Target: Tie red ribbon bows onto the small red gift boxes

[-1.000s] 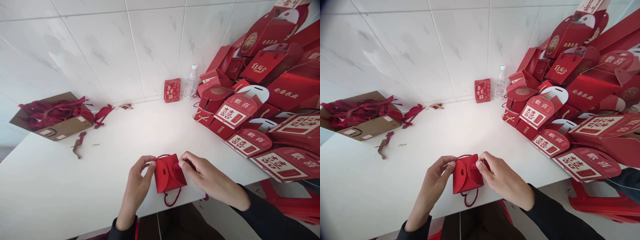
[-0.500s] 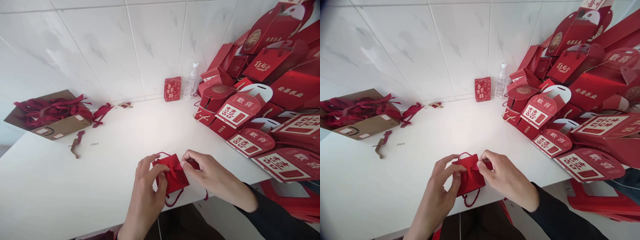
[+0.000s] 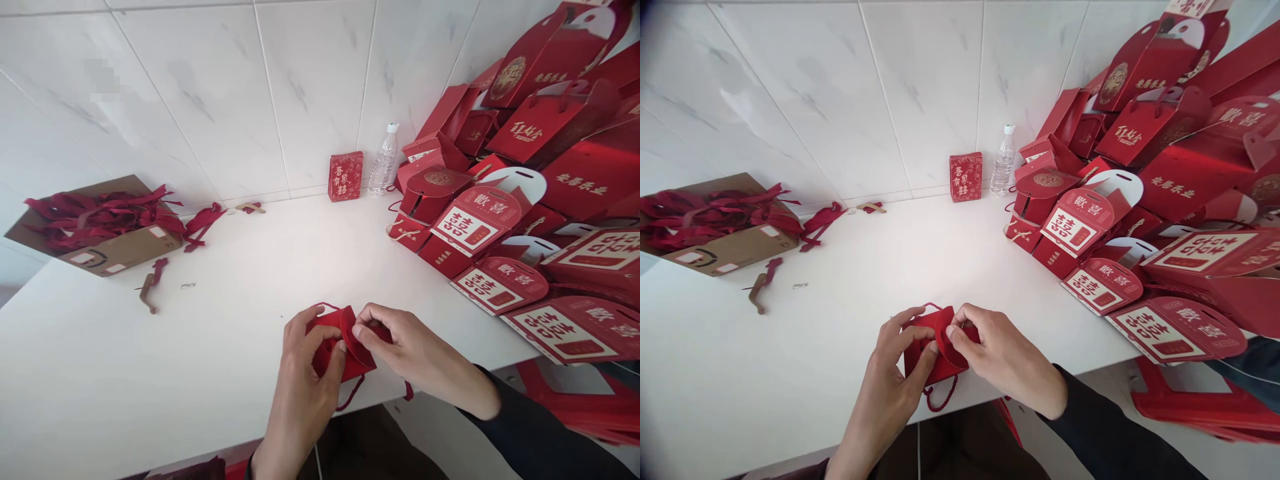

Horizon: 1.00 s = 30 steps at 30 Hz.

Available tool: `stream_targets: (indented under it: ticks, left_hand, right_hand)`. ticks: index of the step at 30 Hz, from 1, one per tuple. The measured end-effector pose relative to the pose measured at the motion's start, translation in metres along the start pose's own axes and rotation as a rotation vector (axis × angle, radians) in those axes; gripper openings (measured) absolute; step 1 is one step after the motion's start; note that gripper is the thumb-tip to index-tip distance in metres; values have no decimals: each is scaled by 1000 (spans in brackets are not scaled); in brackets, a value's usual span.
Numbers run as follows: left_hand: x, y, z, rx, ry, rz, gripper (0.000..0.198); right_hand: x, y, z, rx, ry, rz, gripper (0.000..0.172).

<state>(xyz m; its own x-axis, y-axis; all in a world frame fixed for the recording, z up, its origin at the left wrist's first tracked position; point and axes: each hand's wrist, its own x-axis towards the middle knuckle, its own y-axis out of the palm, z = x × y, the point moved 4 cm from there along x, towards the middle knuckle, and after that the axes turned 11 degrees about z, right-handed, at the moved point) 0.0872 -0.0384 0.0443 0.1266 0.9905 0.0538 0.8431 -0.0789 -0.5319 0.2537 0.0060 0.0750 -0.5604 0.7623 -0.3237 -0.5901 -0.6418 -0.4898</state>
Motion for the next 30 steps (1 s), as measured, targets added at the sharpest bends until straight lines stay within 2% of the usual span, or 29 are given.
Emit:
stream_targets:
  ticks: [4,6,8,10,15,19,24,28,30]
  left_hand:
    - [3,0,1,-133,-83,-8,16]
    - [3,1,1,-200,-96,1,18]
    - [3,1,0,-281,-100,6,21]
    - [2,2,1,-337,-104,-2,22]
    - [-4,4,0,-320,-77,-51,21]
    - [-9,1,-5,-304,-16,-121,21]
    - [-13,1,-9,-384,25,-130,22]
    - [-22,6,-9,-365,-39,-206,13]
    - [-29,7,-10,-224,-51,-280,26]
  right_hand:
    - [0,1,-1,-8,-48,-24,20]
    - [-1,2,2,-44,-153,-69,15]
    - [-2,4,7,-108,-276,-71,27]
    - [-1,8,10,-172,-334,-35,35]
    - [0,9,9,-234,-325,-28,37]
    - [0,9,10,-245,-334,-18,29]
    - [-1,5,21,-47,-347,17,10]
    - [3,2,25,74,-250,27,18]
    - [4,3,24,103,-199,34,21]
